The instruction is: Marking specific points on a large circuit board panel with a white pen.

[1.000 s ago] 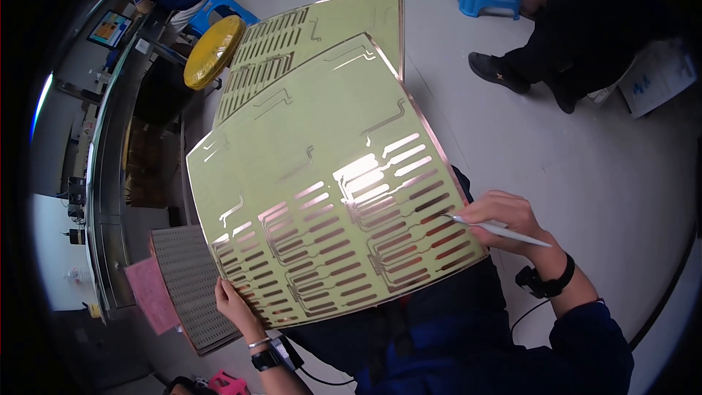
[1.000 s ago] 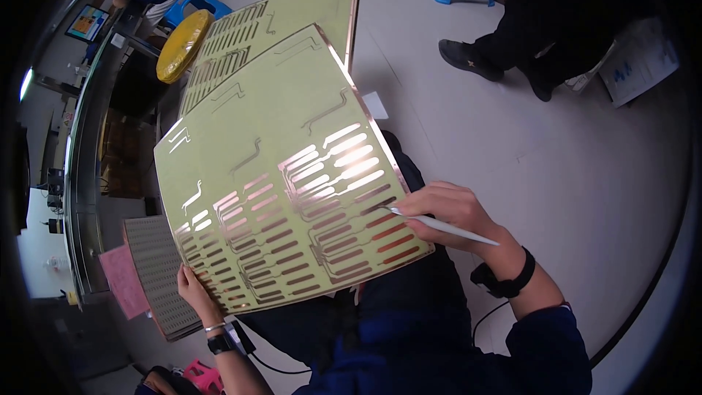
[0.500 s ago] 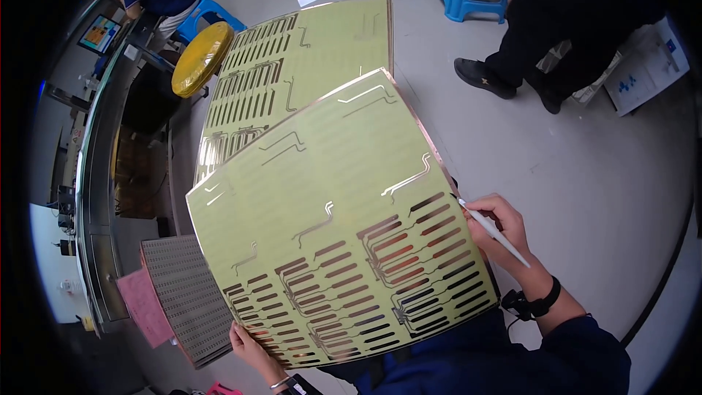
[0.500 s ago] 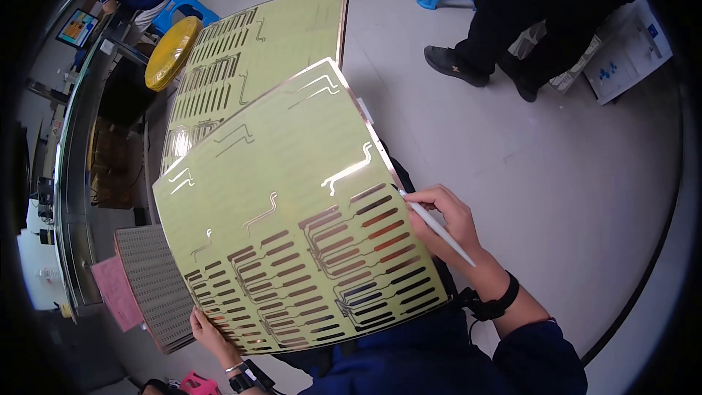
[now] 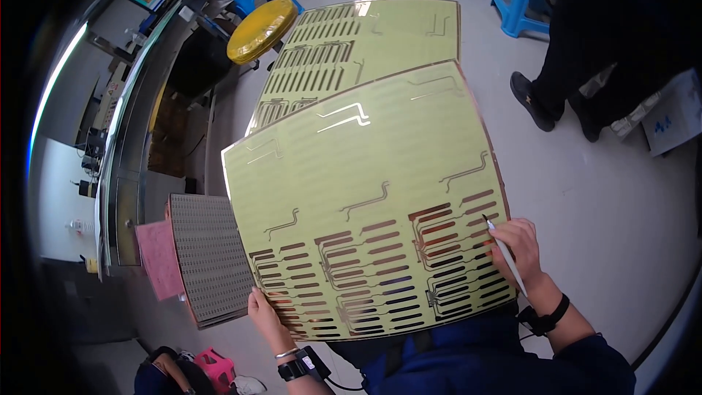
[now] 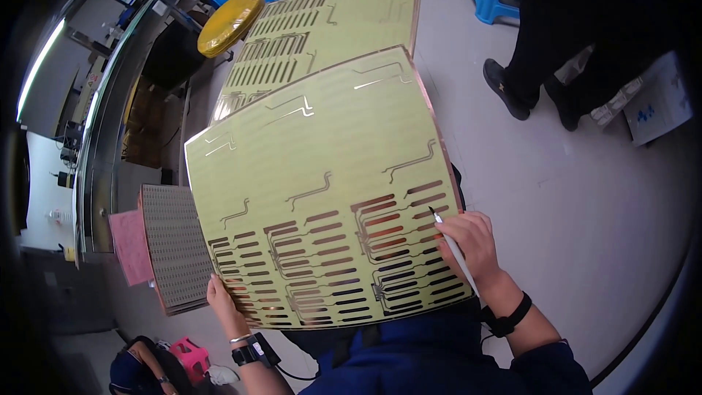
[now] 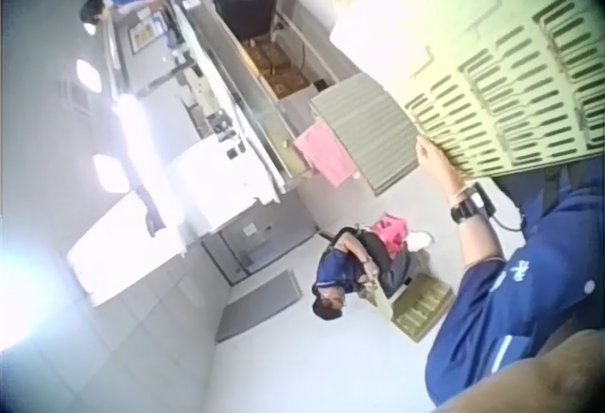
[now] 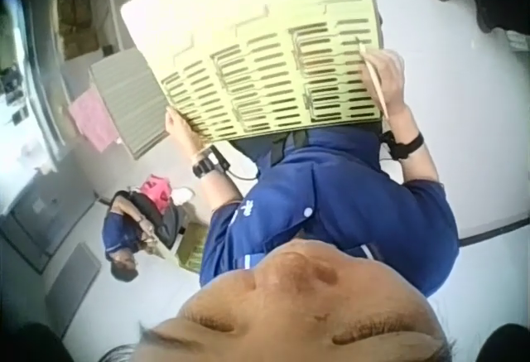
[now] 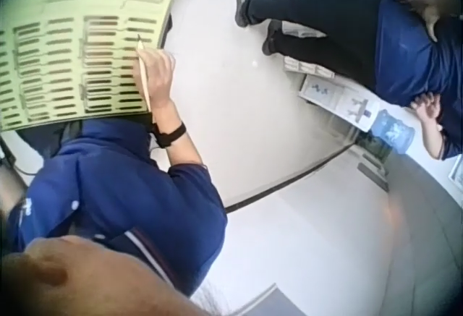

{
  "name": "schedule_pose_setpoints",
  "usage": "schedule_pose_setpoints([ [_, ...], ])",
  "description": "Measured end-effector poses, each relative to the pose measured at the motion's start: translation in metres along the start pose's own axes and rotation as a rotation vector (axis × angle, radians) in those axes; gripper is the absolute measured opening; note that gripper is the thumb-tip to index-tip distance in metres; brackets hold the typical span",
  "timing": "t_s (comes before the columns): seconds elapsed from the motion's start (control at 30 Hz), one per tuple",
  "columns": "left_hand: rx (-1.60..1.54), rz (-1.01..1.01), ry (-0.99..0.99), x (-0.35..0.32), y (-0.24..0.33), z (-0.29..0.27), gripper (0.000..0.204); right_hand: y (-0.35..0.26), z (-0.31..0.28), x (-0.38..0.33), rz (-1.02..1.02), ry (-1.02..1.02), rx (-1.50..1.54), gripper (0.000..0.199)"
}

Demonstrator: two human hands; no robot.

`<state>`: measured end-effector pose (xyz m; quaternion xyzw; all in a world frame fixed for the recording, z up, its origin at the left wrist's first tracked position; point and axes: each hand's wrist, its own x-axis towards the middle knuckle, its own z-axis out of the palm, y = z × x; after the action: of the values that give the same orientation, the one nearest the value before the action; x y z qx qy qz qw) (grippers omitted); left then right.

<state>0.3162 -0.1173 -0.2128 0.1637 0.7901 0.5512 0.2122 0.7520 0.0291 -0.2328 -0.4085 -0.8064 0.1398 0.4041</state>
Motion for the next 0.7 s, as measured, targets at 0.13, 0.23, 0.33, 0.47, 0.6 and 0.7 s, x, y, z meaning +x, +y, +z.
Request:
schedule_pose_setpoints([
  [0.13, -0.033, 0.107, 0.120, -0.016, -0.007, 0.003, 0.031, -0.001, 0.003, 0.002, -0.014, -0.026, -0.041, 0.031],
  [0.23, -0.067, 0.073, 0.178, -0.025, -0.013, 0.003, 0.031, -0.013, 0.000, 0.012, 0.021, -0.076, -0.079, 0.032],
  [0.33, -0.060, 0.072, 0.126, -0.026, -0.018, -0.004, 0.030, -0.030, 0.001, 0.029, 0.010, -0.122, -0.077, 0.031],
  [0.47, -0.028, 0.070, 0.082, -0.022, -0.026, -0.017, 0.027, -0.061, 0.023, 0.032, 0.218, -0.295, 0.427, 0.026],
  [0.6, 0.246, 0.263, 0.150, -0.019, -0.016, -0.013, 0.018, -0.078, 0.047, 0.030, 0.103, -0.452, 0.612, 0.026],
  [0.7, 0.636, 0.627, 0.084, -0.031, 0.030, -0.006, 0.027, -0.076, 0.056, 0.029, 0.015, -0.505, 0.584, 0.029],
])
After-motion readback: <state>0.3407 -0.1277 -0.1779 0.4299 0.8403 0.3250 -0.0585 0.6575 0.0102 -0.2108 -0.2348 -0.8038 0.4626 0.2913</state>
